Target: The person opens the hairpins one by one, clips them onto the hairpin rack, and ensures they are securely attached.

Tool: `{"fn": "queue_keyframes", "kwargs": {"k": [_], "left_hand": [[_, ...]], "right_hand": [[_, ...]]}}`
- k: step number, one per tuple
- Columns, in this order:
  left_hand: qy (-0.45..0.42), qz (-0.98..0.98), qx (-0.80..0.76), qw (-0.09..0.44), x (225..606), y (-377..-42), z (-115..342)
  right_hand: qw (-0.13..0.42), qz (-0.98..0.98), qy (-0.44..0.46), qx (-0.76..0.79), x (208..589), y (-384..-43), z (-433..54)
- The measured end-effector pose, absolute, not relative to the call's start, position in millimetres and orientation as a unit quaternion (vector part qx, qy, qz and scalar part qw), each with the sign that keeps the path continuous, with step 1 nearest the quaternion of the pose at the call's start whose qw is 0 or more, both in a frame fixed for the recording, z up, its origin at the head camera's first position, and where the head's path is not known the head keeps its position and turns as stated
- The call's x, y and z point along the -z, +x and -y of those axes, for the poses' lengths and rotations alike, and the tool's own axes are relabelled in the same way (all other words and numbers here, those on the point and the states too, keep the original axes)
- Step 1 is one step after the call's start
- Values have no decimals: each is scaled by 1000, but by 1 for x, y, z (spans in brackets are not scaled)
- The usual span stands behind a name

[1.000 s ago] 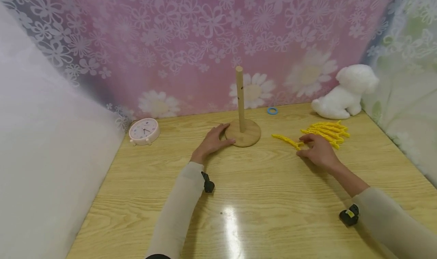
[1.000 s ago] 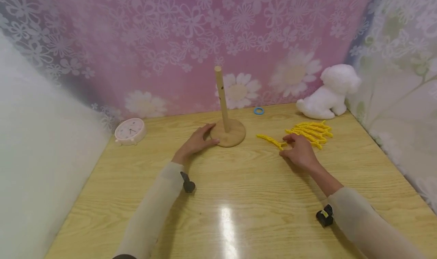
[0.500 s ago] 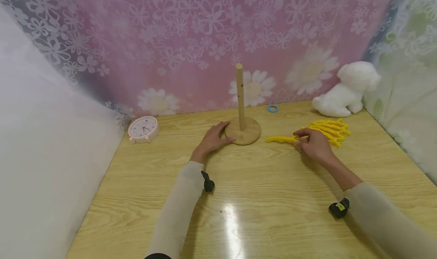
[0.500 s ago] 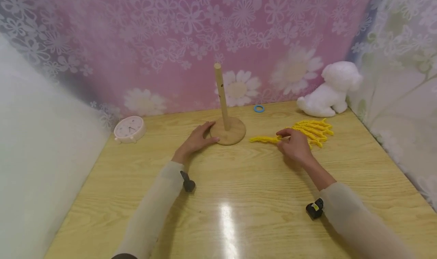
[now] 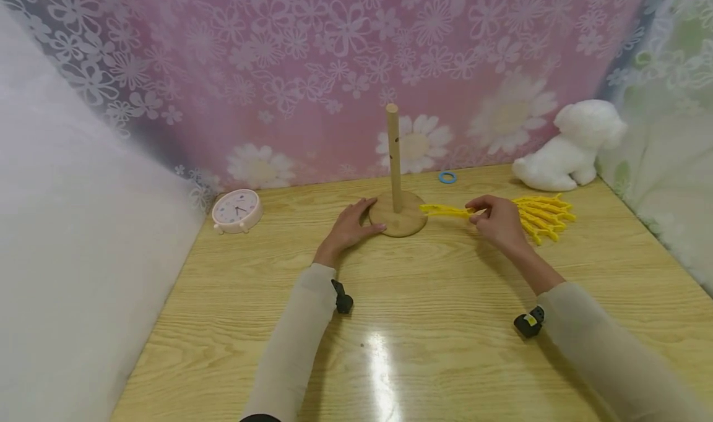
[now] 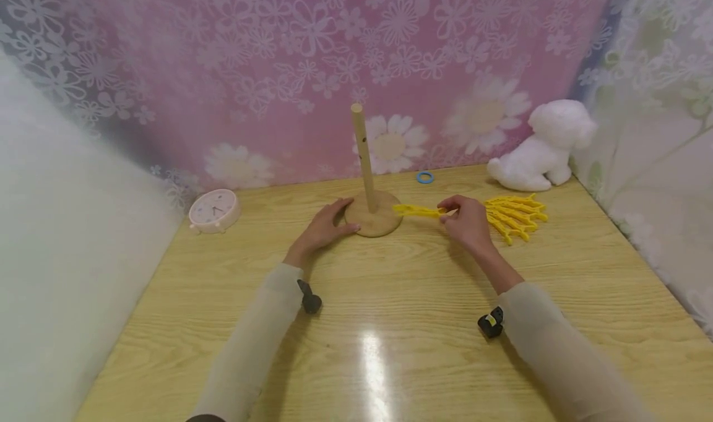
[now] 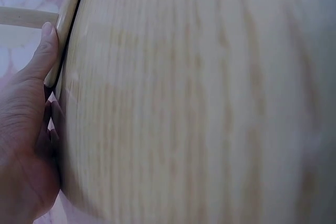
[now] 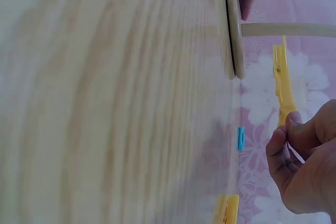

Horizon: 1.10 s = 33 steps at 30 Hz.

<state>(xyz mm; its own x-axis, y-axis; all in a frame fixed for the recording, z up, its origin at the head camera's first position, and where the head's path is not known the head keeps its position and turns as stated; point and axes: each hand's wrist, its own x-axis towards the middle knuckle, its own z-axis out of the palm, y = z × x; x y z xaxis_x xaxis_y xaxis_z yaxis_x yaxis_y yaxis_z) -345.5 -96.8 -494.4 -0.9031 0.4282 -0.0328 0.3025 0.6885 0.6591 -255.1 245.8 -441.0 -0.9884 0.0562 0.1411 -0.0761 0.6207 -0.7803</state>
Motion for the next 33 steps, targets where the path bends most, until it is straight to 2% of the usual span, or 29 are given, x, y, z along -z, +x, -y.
{"fn": "queue_keyframes", "kwargs": {"k": [5,12,24,33], "left_hand": [[203,-915,-337,85,493,-345,99],[221,-914,-333,74,490,-345,99],[214,-916,-333,64,491,-344,99],[222,-917,-326,64,490,-346,98]], "right_hand": [[103,890,13,-444,445,-268,-236],[104,870,15,-481,451,-282,-225],[138,872,37,-468,465,-309,-196],[135,886,41,-442,470,-319,-178]]}}
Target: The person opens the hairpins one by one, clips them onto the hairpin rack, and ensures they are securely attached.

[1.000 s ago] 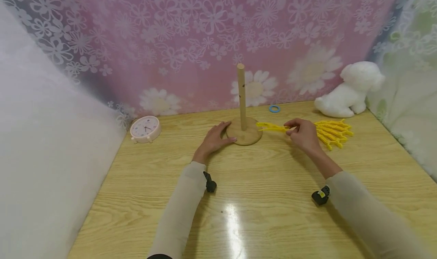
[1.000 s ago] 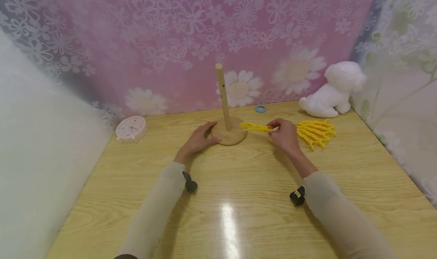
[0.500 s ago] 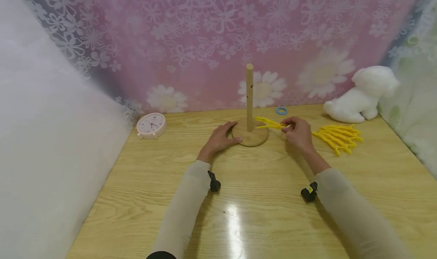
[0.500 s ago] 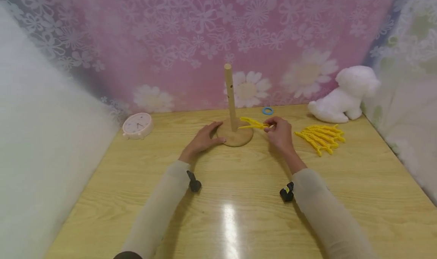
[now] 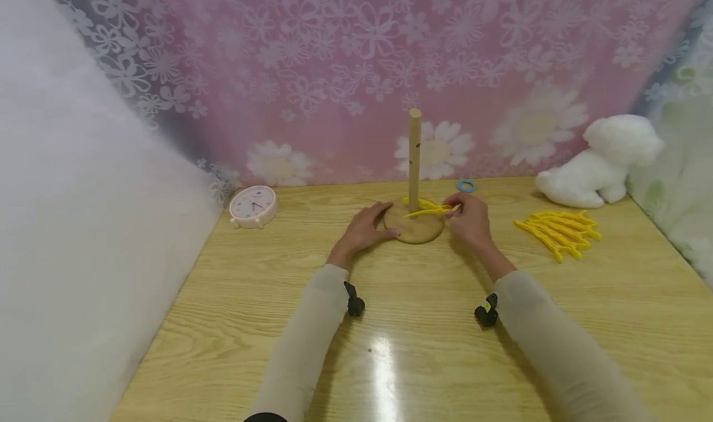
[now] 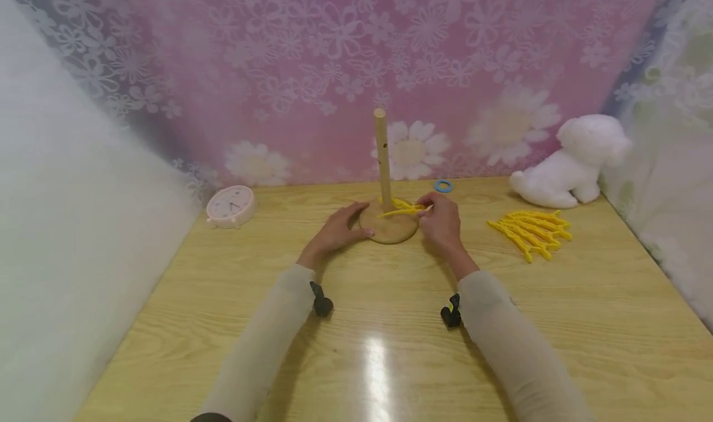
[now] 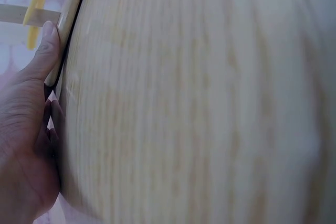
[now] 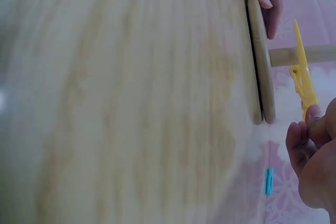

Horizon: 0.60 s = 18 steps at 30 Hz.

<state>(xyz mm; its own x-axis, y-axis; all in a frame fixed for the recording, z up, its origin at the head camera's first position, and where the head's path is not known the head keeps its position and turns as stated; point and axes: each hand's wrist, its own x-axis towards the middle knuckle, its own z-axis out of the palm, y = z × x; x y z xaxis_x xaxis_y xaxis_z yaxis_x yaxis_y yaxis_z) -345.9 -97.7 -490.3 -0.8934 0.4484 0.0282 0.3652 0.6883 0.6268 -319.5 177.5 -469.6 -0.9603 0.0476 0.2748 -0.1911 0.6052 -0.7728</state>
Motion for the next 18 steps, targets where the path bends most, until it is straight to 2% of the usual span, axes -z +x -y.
{"fn": "queue_keyframes", "kwargs": {"k": [18], "left_hand": [[208,-923,-316,63,495,-346,98]], "right_hand": [[128,886,79,-439,477,-327,-163]]}}
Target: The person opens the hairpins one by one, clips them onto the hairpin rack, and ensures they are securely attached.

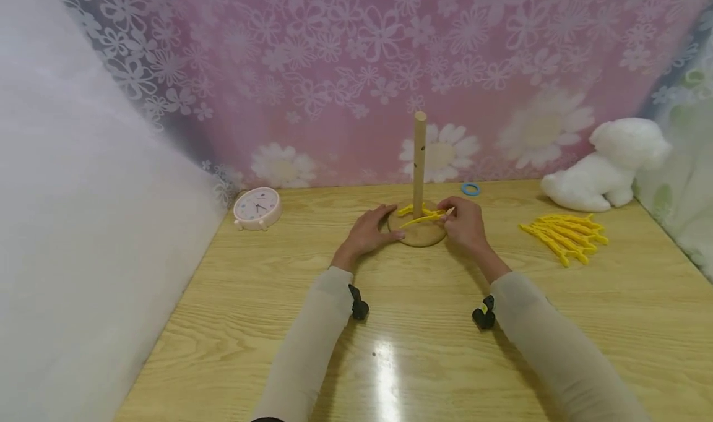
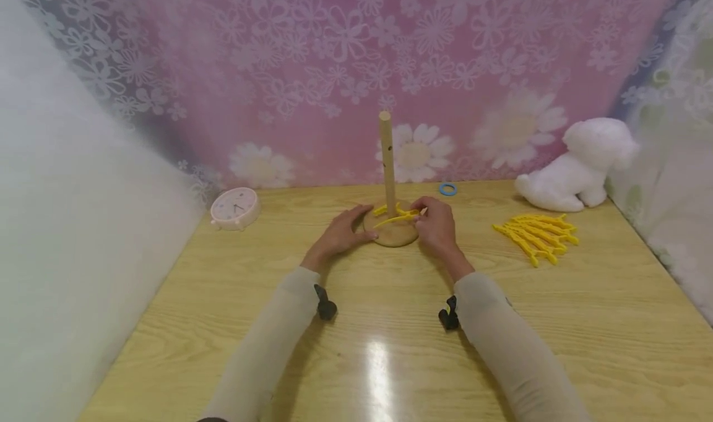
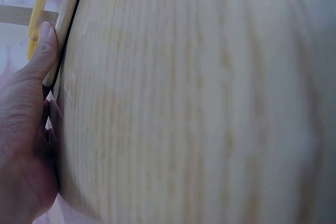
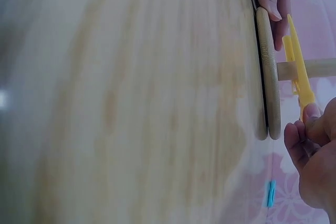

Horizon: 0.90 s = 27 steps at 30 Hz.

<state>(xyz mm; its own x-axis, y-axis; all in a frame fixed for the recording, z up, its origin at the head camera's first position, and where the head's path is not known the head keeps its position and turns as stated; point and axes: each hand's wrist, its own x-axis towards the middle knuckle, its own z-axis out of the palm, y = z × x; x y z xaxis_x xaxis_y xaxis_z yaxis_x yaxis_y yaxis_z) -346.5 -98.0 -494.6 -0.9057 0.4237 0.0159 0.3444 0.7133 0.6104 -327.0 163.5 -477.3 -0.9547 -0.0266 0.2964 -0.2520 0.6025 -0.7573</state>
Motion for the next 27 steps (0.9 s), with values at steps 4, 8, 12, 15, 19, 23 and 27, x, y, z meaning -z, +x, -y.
{"fn": "queue_keyframes", "kwargs": {"k": [4,8,12,15,19,23,27], "left_hand": [[208,-924,-315,60,494,-344,96],[208,-926,-310,59,493,-342,96],[213,-926,-307,58,493,-342,96],[216,-927,-302,55,493,-344,96],[215,-928,-300,54,493,-345,97],[213,-925,-309,58,493,-345,97],[214,-922,-318,63,492,-344,97]], "right_hand": [[124,886,84,-439,478,-325,-165],[120,887,86,-437,478,-324,-165],[124,887,86,-437,480,-324,-164],[128,884,83,-443,481,-325,-164],[121,879,73,-455,482,-323,-164],[99,864,64,-490,480,-317,-164],[77,831,55,-548,477,-310,-164]]}}
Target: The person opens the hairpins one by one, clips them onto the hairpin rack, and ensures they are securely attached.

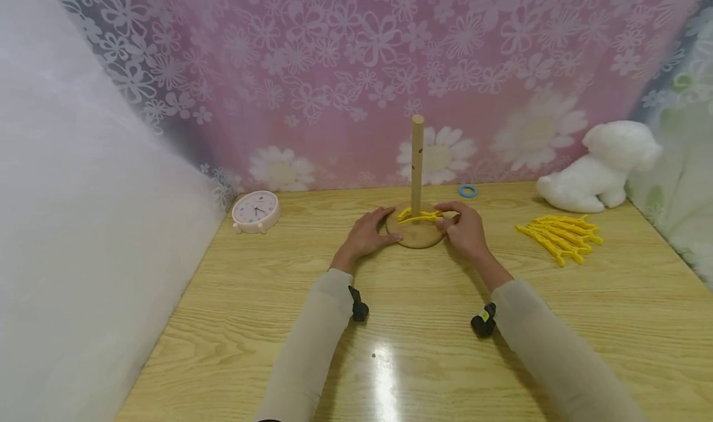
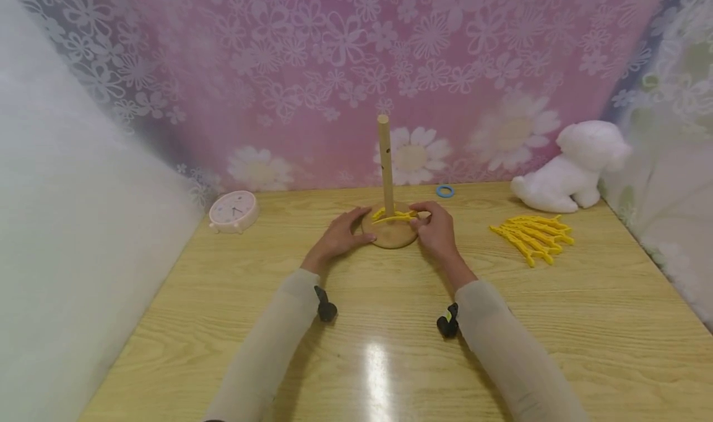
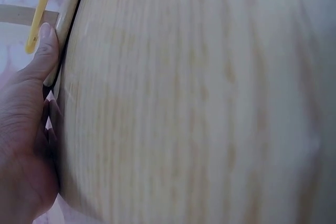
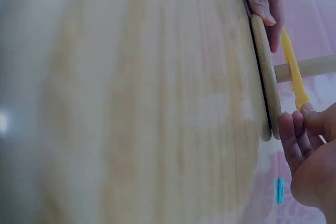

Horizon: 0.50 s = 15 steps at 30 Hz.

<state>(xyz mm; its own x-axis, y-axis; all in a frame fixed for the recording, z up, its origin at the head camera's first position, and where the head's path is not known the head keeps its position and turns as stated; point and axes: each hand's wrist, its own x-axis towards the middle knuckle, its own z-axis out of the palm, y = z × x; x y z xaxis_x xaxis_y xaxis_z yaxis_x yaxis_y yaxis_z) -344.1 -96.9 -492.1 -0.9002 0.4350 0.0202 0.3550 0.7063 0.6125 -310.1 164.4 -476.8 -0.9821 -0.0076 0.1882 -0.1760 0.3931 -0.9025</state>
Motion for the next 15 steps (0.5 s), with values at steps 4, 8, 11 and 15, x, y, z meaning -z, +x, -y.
{"fn": "queue_keyframes", "kwargs": {"k": [4,8,11,15], "left_hand": [[214,-920,-322,67,493,-343,97],[215,-918,-327,66,492,-344,97],[217,-918,-327,65,492,-344,97],[213,-919,-324,66,493,-344,97]], "right_hand": [[72,802,37,-592,478,-305,-163],[66,781,16,-621,477,-299,-161],[64,771,7,-633,475,-294,-161],[62,760,7,-647,471,-286,-164]]}}
